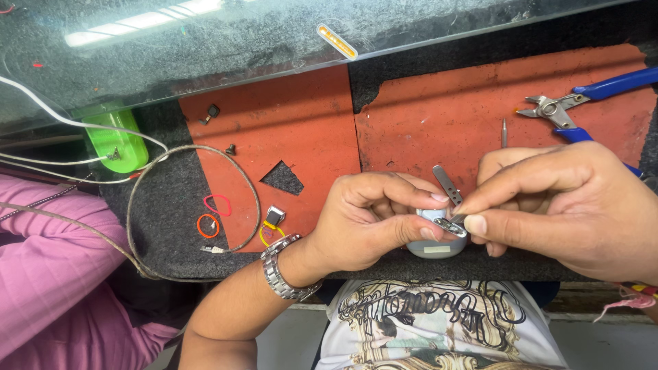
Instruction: The person disassembles a white wireless earbud, removes the internal circuit board, and uses tweezers to adjust a small component. The person then reassembles the earbud and places it on the workbench.
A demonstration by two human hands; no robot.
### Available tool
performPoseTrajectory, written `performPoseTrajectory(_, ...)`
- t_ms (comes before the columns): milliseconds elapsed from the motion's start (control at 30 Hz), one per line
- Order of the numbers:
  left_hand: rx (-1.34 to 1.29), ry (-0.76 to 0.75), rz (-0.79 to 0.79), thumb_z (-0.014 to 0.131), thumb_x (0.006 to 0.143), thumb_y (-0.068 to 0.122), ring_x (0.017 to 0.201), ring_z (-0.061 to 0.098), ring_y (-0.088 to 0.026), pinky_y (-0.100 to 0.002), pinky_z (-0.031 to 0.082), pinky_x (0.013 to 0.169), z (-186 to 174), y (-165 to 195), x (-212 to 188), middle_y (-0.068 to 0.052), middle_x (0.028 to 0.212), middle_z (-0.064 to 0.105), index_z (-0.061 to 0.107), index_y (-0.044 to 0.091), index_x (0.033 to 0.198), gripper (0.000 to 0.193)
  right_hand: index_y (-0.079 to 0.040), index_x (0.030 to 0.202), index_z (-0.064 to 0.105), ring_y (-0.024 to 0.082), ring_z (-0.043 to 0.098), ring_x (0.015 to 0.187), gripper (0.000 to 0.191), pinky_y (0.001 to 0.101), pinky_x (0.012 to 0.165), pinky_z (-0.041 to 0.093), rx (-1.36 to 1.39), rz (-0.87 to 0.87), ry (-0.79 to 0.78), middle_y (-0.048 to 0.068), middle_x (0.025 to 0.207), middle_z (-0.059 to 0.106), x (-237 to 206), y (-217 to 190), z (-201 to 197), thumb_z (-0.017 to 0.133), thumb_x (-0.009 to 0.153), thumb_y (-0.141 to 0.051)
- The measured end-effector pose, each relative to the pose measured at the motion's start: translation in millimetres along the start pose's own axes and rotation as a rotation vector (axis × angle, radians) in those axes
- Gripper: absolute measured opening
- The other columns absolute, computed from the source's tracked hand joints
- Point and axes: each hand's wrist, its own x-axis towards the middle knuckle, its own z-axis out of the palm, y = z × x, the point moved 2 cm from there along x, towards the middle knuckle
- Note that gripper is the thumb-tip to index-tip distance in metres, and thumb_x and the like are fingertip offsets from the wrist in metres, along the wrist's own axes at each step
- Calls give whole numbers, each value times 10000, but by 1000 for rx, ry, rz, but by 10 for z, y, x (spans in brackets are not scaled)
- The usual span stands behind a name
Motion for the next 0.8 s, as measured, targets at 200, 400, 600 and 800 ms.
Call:
performPoseTrajectory(200,-37,-36,-2,698,1038,-133,1156,704,-230,-342,597,1044,-13,-23,0,-193,1263,687,698,-68,1200,175,23,1060,810,135,675,713,150,255,593,587,3,-21,-61,95,904,650,15,-8,-25,748,925,0)
performPoseTrajectory(400,-8,-9,8,697,1016,-128,1127,715,-222,-334,598,1024,-13,-4,15,-184,1257,683,683,-65,1193,188,20,1043,817,131,686,716,136,245,588,575,-64,-45,27,86,888,647,1,-49,41,761,920,10)
performPoseTrajectory(600,89,-9,71,713,1025,-116,1130,710,-188,-298,593,1001,6,39,15,-166,1221,703,659,-62,1223,212,18,1008,825,98,690,697,141,209,553,531,-214,-172,192,69,875,669,-27,-180,173,762,881,26)
performPoseTrajectory(800,86,-2,91,711,1031,-97,1148,703,-166,-287,591,1019,20,52,23,-148,1226,708,649,-47,1240,223,-22,993,782,91,641,698,165,205,554,484,-482,-306,306,34,856,663,3,-363,228,781,828,-23)
